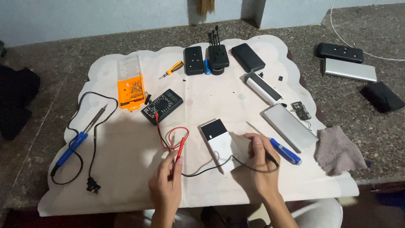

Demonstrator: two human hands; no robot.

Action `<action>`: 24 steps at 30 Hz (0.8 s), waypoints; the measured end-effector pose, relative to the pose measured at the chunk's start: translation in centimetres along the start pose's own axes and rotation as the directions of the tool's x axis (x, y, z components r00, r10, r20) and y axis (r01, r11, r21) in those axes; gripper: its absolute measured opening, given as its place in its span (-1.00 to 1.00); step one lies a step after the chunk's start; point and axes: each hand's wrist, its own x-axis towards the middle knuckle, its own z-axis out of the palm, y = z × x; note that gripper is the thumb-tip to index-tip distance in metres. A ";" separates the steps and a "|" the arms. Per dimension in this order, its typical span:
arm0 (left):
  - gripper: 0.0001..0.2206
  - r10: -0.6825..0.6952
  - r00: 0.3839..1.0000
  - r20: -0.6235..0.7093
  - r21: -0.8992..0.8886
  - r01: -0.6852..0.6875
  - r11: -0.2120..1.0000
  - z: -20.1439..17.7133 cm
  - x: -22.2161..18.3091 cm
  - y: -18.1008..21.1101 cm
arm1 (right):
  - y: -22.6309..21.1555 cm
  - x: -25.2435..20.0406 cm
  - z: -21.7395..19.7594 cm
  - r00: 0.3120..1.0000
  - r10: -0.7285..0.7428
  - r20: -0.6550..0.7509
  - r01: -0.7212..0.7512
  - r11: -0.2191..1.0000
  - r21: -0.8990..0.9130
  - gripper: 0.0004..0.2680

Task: Assembling the internal components of a power bank, including testing batteries with a multimeter and fitting them into the chassis.

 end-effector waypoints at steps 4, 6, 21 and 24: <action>-0.76 0.087 0.995 -0.056 -0.048 -0.090 0.995 -0.4 0.4 0.5 | -0.5 -2.2 -1.0 0.996 0.089 -0.020 -0.087 0.993 0.085 -0.73; -0.75 0.130 0.991 -0.034 -0.150 -0.134 0.980 -1.1 0.8 1.2 | -1.0 -3.3 -1.0 0.991 0.127 -0.029 -0.127 0.992 0.021 -0.74; -0.60 0.136 0.969 0.206 -0.261 -0.079 0.962 -3.5 2.8 -1.9 | -1.7 -12.4 -3.7 0.972 -0.200 0.124 0.223 0.951 -0.216 -0.81; -0.54 0.245 0.953 0.176 -0.198 -0.210 0.958 -5.5 3.6 -0.1 | -1.6 -15.0 -4.1 0.969 -0.159 0.189 0.194 0.964 -0.185 -0.78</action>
